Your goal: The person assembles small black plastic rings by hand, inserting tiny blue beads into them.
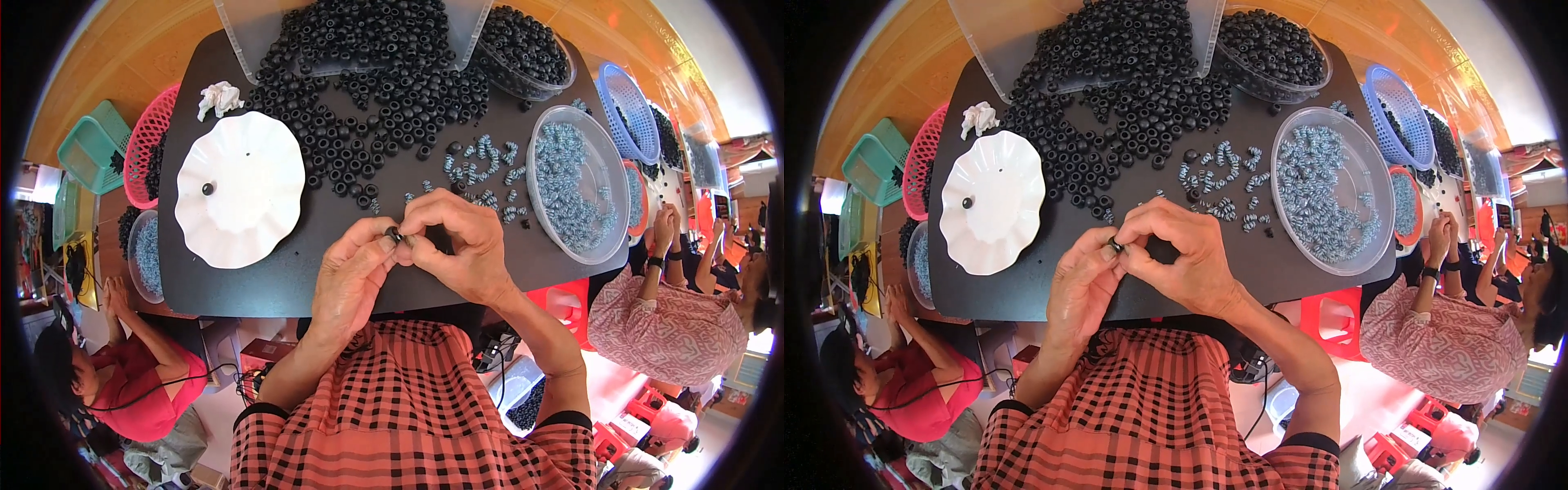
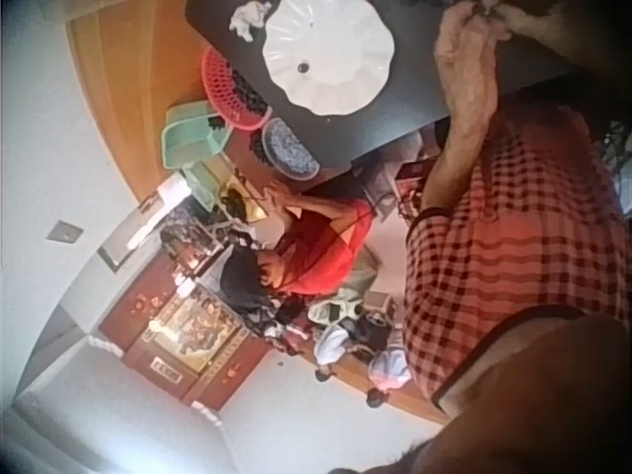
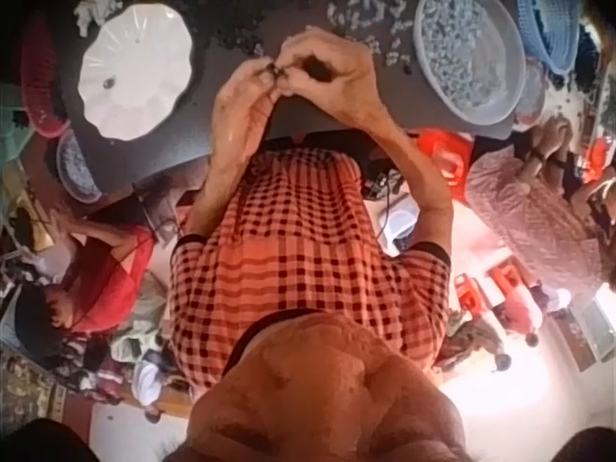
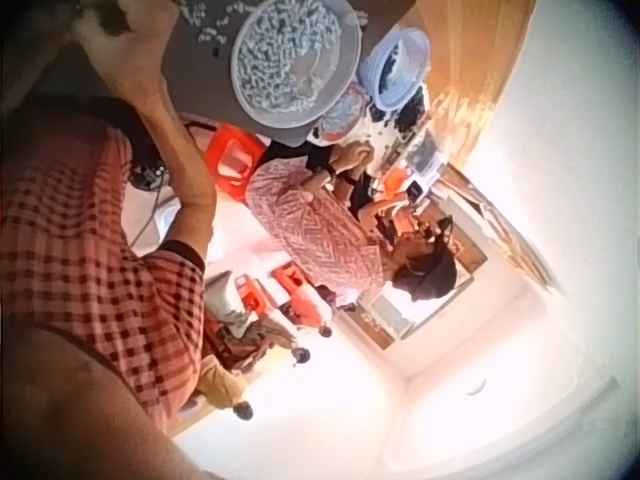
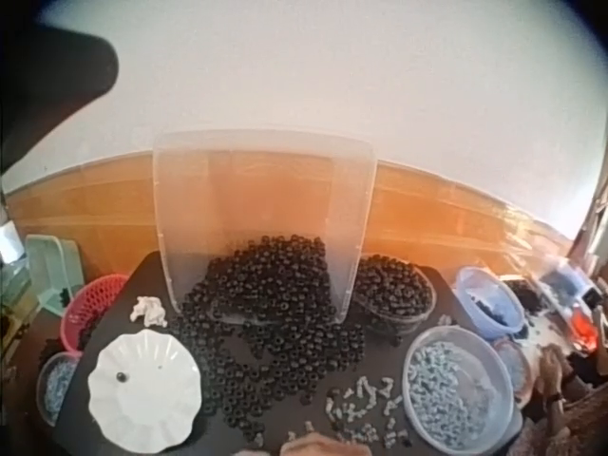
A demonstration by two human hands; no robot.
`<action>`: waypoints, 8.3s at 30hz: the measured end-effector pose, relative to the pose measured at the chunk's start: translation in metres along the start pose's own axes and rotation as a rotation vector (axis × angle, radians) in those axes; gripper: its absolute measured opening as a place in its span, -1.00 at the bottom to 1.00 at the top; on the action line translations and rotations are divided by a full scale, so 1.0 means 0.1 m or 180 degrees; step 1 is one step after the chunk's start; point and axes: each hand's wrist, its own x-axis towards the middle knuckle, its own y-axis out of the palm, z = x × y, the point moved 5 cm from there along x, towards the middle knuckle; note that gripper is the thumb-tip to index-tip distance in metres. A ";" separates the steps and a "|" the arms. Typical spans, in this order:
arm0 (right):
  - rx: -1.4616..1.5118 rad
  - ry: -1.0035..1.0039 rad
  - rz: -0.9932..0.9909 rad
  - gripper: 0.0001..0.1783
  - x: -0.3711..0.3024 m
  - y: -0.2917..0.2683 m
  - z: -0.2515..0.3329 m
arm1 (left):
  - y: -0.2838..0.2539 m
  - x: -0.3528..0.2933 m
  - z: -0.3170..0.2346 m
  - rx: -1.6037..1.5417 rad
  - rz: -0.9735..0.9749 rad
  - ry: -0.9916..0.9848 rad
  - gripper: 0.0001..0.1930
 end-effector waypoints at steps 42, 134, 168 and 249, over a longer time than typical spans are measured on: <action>0.0213 0.0224 -0.0092 -0.85 -0.14 -0.01 -0.19 | 0.03 0.04 0.05 0.0823 0.0249 0.0367 -0.80; 0.1122 0.0878 -0.0271 -0.85 -0.09 -0.01 -0.14 | 0.03 0.03 0.00 0.0610 -0.0039 0.0334 -0.84; -0.1190 -0.0498 -0.0496 -0.63 -0.16 0.06 0.07 | 0.03 0.02 -0.01 0.0415 -0.0101 0.0344 -0.73; -0.1266 -0.0839 -0.0817 -0.63 -0.17 0.04 0.02 | 0.12 0.09 0.12 -0.0655 0.0232 -0.0144 -0.74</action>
